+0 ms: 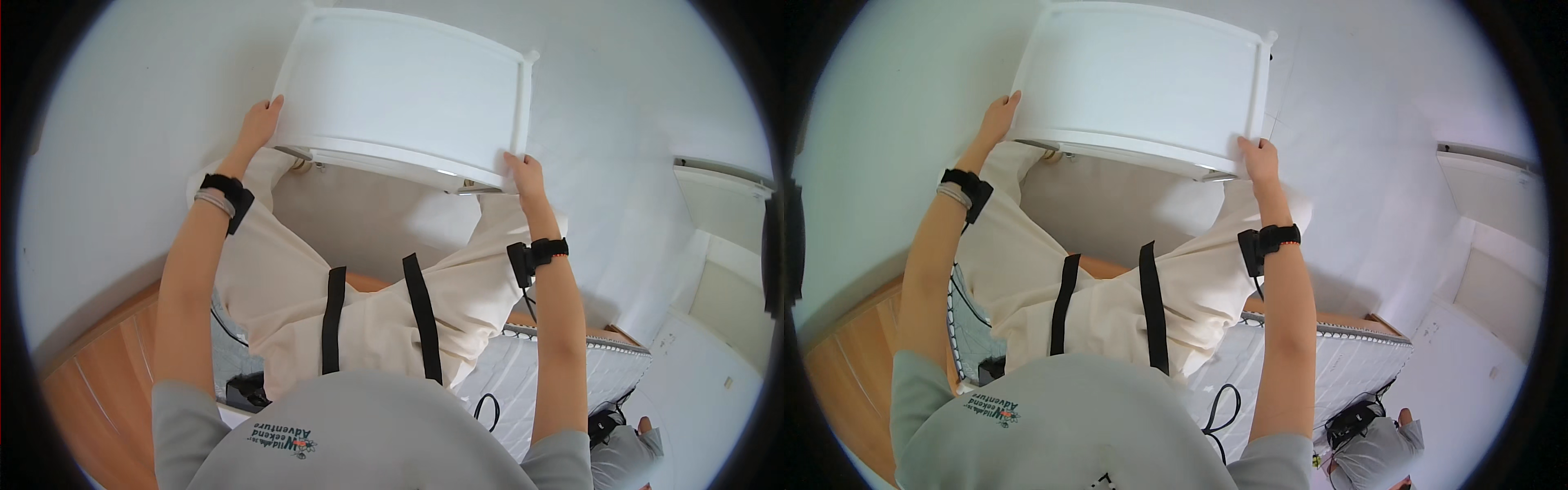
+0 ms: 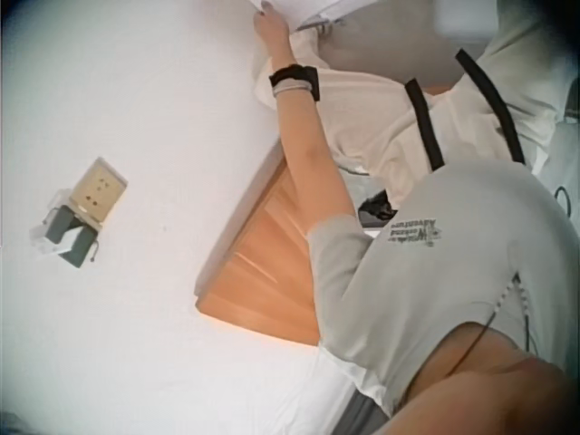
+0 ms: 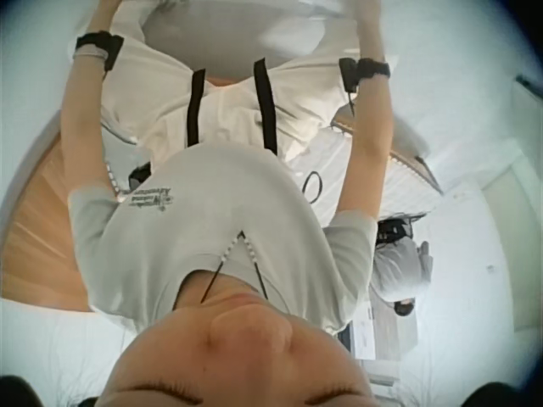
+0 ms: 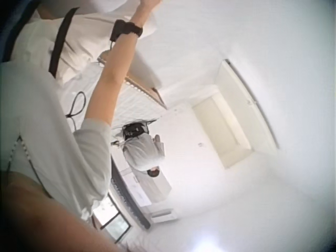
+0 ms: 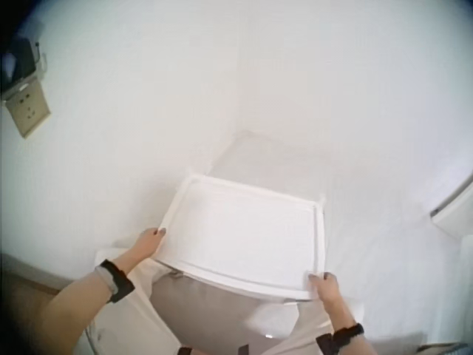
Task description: Assembling a small white plastic shelving unit by attaching metal legs and wiping components with a cloth.
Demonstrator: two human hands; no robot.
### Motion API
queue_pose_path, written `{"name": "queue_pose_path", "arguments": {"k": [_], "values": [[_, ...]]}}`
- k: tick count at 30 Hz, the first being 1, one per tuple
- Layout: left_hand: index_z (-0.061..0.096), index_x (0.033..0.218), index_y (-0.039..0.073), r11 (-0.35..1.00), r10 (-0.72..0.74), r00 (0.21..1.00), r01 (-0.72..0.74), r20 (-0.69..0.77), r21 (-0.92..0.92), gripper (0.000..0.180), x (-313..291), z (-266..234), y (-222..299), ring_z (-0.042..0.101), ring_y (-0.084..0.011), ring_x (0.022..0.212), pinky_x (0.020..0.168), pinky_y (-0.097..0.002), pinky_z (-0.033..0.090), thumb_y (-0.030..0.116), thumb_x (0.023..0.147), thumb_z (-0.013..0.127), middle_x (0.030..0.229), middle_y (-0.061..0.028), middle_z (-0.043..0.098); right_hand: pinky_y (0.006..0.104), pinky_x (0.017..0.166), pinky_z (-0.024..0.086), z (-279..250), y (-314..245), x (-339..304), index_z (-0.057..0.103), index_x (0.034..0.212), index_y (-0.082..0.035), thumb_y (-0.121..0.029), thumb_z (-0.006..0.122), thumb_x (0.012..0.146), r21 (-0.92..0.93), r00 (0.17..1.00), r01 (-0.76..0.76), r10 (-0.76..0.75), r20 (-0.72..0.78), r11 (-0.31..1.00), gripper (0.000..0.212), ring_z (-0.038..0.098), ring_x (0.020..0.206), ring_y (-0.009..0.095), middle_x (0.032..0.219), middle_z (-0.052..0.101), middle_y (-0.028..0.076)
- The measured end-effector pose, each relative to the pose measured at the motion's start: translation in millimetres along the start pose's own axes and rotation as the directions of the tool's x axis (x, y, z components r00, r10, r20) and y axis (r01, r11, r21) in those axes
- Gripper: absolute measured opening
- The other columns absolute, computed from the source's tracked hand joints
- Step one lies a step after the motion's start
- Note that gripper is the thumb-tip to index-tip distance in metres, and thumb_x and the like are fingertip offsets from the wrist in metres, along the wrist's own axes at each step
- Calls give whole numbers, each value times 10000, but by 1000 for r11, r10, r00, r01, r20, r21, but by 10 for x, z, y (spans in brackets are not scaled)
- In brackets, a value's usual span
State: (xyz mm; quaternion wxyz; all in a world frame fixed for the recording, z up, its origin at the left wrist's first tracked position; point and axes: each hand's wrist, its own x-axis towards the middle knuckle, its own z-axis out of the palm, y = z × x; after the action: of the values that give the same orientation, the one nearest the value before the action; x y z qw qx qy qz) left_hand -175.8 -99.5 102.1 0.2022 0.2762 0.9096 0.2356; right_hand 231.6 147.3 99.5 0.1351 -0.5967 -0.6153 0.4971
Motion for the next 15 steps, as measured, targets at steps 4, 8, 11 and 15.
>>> {"name": "queue_pose_path", "arguments": {"k": [4, 8, 11, 15], "values": [[478, 1069, -19, 927, 49, 998, -59, 37, 371, 524, 161, -96, 102, 461, -391, 1013, 872, -438, 366, 442, 822, 437, 1056, -209, 512, 287, 621, 403, 106, 85, 26, 565, 836, 53, -261, 603, 726, 65, 1000, -19, 20, -19, 998, 335, 502, 682, 156, 741, 560, 77], [427, 1128, 16, 678, 440, 877, -182, -195, 712, 494, -394, 82, 518, 341, -364, 1148, 893, -457, 349, 383, 804, 491, 1195, -182, 398, 282, 643, 402, 143, 95, 9, 561, 891, 70, -249, 595, 741, 133, 1000, -14, 11, 21, 991, 354, 505, 717, 161, 786, 566, 88], [438, 1047, 12, 786, 417, 906, -320, -71, 529, 435, -909, 222, 919, 432, -352, 1053, 797, -450, 395, 361, 799, 516, 1090, -191, 455, 283, 647, 403, 24, 106, -16, 560, 907, 75, -249, 594, 746, 149, 999, -38, 38, -2, 988, 364, 509, 723, 164, 801, 571, 93], [408, 1047, -33, 958, 87, 921, -182, 381, 222, 453, -1151, 516, 870, 570, -334, 832, 679, -438, 440, 371, 849, 460, 986, -210, 543, 294, 652, 408, 57, 154, 124, 550, 939, 83, -252, 591, 751, 218, 999, -44, 39, 27, 975, 387, 516, 732, 168, 816, 575, 104]]}}
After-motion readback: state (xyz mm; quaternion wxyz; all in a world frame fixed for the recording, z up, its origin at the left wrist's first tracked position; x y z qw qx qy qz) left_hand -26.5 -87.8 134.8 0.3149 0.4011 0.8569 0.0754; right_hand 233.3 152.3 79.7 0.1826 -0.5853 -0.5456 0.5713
